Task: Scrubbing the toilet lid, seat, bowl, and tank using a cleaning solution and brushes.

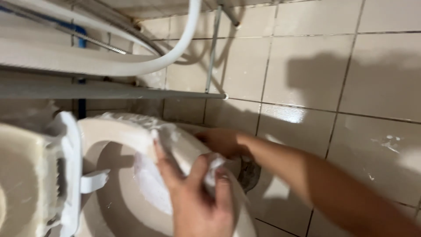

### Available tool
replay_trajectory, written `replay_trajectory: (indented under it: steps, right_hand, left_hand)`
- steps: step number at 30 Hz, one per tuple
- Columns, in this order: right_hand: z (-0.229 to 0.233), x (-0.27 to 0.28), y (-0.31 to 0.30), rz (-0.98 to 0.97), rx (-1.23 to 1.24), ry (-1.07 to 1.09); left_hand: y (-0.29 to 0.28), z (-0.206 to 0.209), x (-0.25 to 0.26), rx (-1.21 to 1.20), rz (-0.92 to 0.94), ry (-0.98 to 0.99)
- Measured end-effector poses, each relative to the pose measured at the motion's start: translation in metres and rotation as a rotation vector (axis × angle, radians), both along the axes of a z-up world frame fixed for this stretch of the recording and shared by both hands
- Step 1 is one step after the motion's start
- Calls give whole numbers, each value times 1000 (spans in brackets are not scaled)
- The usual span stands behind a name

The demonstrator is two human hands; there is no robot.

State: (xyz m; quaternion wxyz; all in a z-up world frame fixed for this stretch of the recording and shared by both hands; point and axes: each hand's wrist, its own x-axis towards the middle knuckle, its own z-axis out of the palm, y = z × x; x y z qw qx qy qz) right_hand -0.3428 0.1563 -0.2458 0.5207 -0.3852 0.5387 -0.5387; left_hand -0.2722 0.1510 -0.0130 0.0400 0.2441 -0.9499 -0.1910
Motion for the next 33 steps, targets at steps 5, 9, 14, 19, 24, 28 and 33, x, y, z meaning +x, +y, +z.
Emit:
replay_trajectory:
  steps: [5,9,14,19,24,28,33]
  right_hand:
    - [-21,-24,-51,212,34,-35]
    - [37,-81,-28,402,265,202]
    - [13,-43,-54,434,463,242]
    - [5,-32,-46,330,288,182]
    - [-67,-32,62,305,151,251]
    - [8,-8,6,82,432,50]
    - [62,5,57,37,355,83]
  left_hand:
    - [-2,-3,-5,52,44,53]
    - [-10,-1,-4,8,44,70]
    - [-15,-8,0,26,14,63]
    - [-18,-10,1,59,24,85]
    - [-14,-10,-9,62,39,107]
    - [-13,-7,-5,153,105,131]
    - [-13,0,-3,115,73,75]
